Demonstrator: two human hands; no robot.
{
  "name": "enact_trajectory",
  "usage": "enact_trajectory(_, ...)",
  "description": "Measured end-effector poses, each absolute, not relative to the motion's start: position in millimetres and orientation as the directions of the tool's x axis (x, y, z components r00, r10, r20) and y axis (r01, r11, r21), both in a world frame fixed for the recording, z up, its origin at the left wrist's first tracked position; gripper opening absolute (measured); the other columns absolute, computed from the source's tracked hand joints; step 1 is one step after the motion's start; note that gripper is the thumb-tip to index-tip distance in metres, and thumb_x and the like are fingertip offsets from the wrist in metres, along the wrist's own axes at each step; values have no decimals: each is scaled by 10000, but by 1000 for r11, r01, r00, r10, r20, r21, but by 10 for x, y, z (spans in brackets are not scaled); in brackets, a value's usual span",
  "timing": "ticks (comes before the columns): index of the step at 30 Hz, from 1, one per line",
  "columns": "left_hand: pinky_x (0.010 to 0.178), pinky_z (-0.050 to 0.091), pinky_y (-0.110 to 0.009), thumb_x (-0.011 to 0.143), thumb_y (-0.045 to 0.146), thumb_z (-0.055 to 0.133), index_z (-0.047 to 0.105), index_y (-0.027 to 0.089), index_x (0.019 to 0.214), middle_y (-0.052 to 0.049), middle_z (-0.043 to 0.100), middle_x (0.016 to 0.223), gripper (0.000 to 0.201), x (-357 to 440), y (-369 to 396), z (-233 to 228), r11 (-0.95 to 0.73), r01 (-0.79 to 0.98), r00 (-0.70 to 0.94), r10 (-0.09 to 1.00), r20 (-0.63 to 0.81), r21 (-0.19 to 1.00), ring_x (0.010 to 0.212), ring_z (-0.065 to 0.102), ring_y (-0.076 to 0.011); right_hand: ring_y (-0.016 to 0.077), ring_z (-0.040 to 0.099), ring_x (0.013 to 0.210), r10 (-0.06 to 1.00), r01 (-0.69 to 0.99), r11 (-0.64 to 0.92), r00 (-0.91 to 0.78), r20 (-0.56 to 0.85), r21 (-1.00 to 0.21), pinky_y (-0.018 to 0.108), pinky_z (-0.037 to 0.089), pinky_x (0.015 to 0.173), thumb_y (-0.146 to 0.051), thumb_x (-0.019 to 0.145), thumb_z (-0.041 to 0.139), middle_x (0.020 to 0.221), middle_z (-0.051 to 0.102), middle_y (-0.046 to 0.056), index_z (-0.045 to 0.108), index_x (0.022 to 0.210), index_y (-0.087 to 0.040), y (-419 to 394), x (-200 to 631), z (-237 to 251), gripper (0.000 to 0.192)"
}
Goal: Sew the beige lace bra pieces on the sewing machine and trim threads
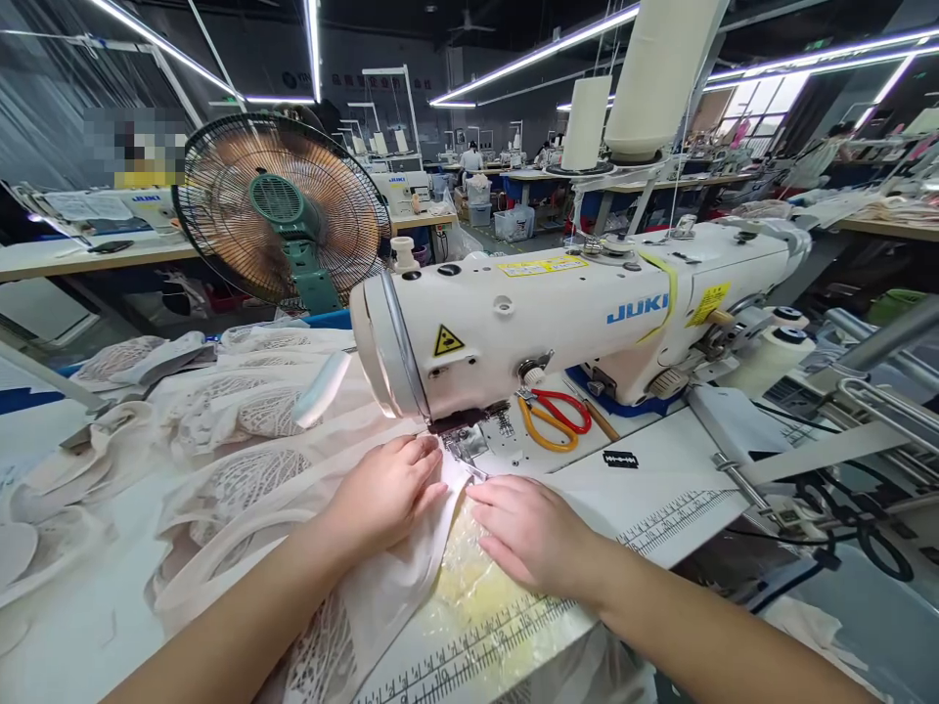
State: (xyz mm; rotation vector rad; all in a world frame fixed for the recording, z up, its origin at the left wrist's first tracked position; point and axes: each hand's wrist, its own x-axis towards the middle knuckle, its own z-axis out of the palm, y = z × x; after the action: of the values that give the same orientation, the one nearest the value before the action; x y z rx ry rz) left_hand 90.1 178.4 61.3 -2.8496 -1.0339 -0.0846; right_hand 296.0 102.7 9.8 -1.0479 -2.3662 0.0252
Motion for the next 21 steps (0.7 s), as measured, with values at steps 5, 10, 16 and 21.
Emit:
enact_trajectory(5,827,530,-396,800,241,546,630,115,1058,-135,648,1121,299,961,1507,652,-839,544,838,541,73,-28,1008,589,-276,232,575,1004,688,673,700,-546,478,-240,374,496,859,-235,859,498,1103,650,105,639,961,-139,1032,2965,101,199)
enact_trajectory(10,837,532,-384,859,123,432,597,98,1143,-124,643,1178,329,895,1394,479,-895,419,901,389,191,-151,1009,603,-245,242,582,994,679,666,709,-555,481,-232,376,499,855,-235,860,508,1103,651,112,642,952,-125,1034,2976,103,196)
enact_trajectory(16,799,542,-323,926,108,353,611,104,1113,-82,680,1120,319,830,1537,493,-904,362,926,320,201,-228,968,625,-202,239,589,954,668,661,712,-534,517,-238,359,510,822,-220,848,495,1084,665,93,656,929,-129,1034,2975,112,202)
enact_trajectory(21,773,535,-314,956,135,289,626,123,1067,-75,691,1092,355,804,1623,539,-908,367,922,326,212,-201,957,628,-189,238,588,944,676,658,710,-537,504,-251,357,507,801,-214,839,506,1085,660,89,644,929,-134,1033,2977,132,183)
